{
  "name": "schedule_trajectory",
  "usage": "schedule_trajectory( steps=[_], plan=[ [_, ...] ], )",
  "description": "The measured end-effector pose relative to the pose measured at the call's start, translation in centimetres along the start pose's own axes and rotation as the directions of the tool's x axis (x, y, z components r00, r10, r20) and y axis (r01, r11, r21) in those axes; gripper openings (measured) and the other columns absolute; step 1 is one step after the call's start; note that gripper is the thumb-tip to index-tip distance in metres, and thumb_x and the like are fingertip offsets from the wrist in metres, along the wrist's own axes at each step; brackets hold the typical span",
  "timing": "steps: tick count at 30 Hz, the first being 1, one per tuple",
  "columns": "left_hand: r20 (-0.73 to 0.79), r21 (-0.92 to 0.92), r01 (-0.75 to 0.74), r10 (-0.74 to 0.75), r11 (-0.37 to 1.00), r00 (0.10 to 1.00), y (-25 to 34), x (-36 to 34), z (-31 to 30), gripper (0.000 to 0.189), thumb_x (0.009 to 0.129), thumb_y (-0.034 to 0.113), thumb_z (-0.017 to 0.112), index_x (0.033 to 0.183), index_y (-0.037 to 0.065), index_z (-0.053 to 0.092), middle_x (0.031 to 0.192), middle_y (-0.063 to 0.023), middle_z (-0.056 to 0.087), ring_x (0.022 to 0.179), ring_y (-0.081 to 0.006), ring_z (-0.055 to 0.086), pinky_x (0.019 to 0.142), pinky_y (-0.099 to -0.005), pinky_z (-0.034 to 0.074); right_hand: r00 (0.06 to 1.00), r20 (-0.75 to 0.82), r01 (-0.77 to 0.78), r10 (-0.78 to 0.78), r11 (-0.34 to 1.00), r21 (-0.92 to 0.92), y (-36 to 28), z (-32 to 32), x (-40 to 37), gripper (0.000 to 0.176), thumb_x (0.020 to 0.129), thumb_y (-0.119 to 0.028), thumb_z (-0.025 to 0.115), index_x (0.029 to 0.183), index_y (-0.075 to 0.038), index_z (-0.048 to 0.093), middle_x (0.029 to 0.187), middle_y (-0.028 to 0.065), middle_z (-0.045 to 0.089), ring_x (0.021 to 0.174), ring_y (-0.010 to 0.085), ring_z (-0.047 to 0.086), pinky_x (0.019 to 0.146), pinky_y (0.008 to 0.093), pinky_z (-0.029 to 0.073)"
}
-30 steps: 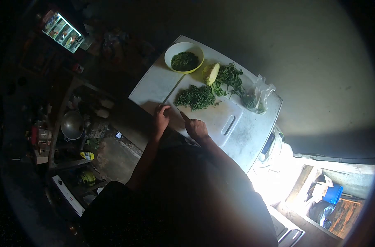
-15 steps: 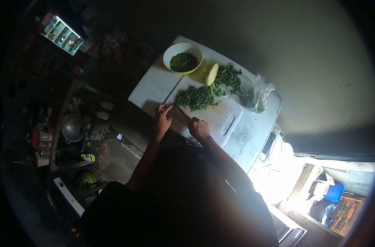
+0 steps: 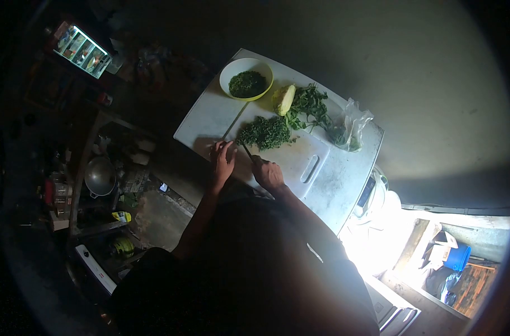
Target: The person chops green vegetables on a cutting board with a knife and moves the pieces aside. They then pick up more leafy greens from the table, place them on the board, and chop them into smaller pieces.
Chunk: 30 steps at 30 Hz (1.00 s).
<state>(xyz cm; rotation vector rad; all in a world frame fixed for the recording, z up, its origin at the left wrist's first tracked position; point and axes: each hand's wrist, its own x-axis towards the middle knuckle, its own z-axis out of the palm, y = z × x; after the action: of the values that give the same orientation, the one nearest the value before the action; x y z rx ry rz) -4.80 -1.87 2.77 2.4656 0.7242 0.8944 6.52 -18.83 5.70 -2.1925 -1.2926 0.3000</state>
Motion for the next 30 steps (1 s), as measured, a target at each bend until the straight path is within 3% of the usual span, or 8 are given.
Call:
schedule_trajectory(
  steps=[2,6,12,14,15,21,23,30],
  plan=[
    [0.002,-0.013,0.016,-0.016,1.0,1.0,0.1,0.0,-0.2,0.035,0.088,0.023,0.069,0.119,0.01,0.06,0.116,-0.0136,0.056,0.107,-0.0354,0.053,0.092,-0.0477,0.042,0.989,-0.071,0.138,-0.132,0.987,0.079,-0.4,-0.1,0.1,0.03,0.089,-0.019,0.06,0.118,-0.012,0.057,0.089,0.019,0.066,0.07,0.0401,0.065,0.059,0.0513,0.051],
    [-0.012,-0.016,-0.013,0.013,1.0,1.0,0.8,-0.1,-0.7,0.038,0.089,0.023,0.068,0.122,0.007,0.057,0.115,-0.0152,0.057,0.11,-0.0362,0.053,0.095,-0.049,0.041,0.991,0.014,0.134,-0.134,0.991,-0.005,0.7,2.4,0.2,0.028,0.088,-0.018,0.06,0.115,-0.011,0.057,0.097,0.0189,0.063,0.073,0.0403,0.065,0.06,0.0505,0.052],
    [0.052,0.059,-0.097,0.094,0.994,0.994,1.1,-0.1,-1.0,0.047,0.087,0.022,0.069,0.127,0.005,0.052,0.122,-0.0149,0.057,0.114,-0.036,0.051,0.101,-0.0503,0.036,0.989,0.043,0.144,-0.14,0.984,-0.105,1.4,3.5,1.0,0.047,0.082,-0.011,0.059,0.128,-0.011,0.055,0.105,0.0209,0.062,0.077,0.0385,0.065,0.063,0.0509,0.052],
    [0.057,0.072,-0.123,0.119,0.99,0.991,1.4,0.2,-0.7,0.05,0.086,0.022,0.07,0.129,0.004,0.052,0.124,-0.0145,0.056,0.115,-0.0359,0.051,0.103,-0.0504,0.035,0.978,-0.151,0.139,-0.142,0.99,-0.031,-0.2,1.5,1.5,0.029,0.09,-0.018,0.058,0.119,-0.013,0.058,0.098,0.0185,0.062,0.074,0.0404,0.065,0.061,0.0507,0.053],
    [0.084,0.063,-0.128,0.122,0.99,0.989,1.5,0.5,-0.5,0.052,0.085,0.021,0.07,0.13,0.004,0.051,0.127,-0.0141,0.056,0.116,-0.0361,0.05,0.104,-0.0504,0.034,0.978,-0.152,0.137,-0.14,0.99,-0.031,0.1,1.7,1.6,0.029,0.09,-0.018,0.058,0.119,-0.013,0.058,0.098,0.0185,0.062,0.074,0.0404,0.065,0.061,0.0507,0.053],
    [0.181,0.023,-0.124,0.117,0.992,0.976,2.1,1.8,1.0,0.055,0.085,0.022,0.071,0.132,0.004,0.05,0.132,-0.0132,0.053,0.12,-0.0367,0.048,0.105,-0.0508,0.034,0.991,-0.128,-0.049,0.042,0.997,-0.054,0.5,1.1,1.9,0.04,0.093,-0.021,0.057,0.134,-0.025,0.056,0.098,0.0167,0.063,0.076,0.0386,0.066,0.061,0.0497,0.053],
    [0.198,0.013,-0.143,0.137,0.99,0.97,2.1,2.0,1.4,0.055,0.085,0.022,0.07,0.132,0.004,0.05,0.133,-0.0131,0.053,0.12,-0.0367,0.048,0.105,-0.0508,0.033,0.993,-0.052,-0.11,0.108,0.993,-0.05,1.1,0.9,2.2,0.049,0.088,-0.017,0.057,0.136,-0.023,0.052,0.105,0.0189,0.06,0.086,0.04,0.066,0.071,0.0508,0.054],
    [0.123,-0.093,-0.194,0.205,0.977,0.971,2.0,2.7,1.6,0.048,0.087,0.019,0.069,0.129,0.006,0.052,0.129,-0.0133,0.055,0.117,-0.0356,0.052,0.104,-0.0507,0.035,0.98,-0.119,-0.162,0.161,0.987,-0.001,-0.4,-0.9,1.7,0.038,0.089,-0.02,0.06,0.127,-0.023,0.061,0.103,0.0136,0.063,0.084,0.0378,0.066,0.072,0.0492,0.054]
  ],
)
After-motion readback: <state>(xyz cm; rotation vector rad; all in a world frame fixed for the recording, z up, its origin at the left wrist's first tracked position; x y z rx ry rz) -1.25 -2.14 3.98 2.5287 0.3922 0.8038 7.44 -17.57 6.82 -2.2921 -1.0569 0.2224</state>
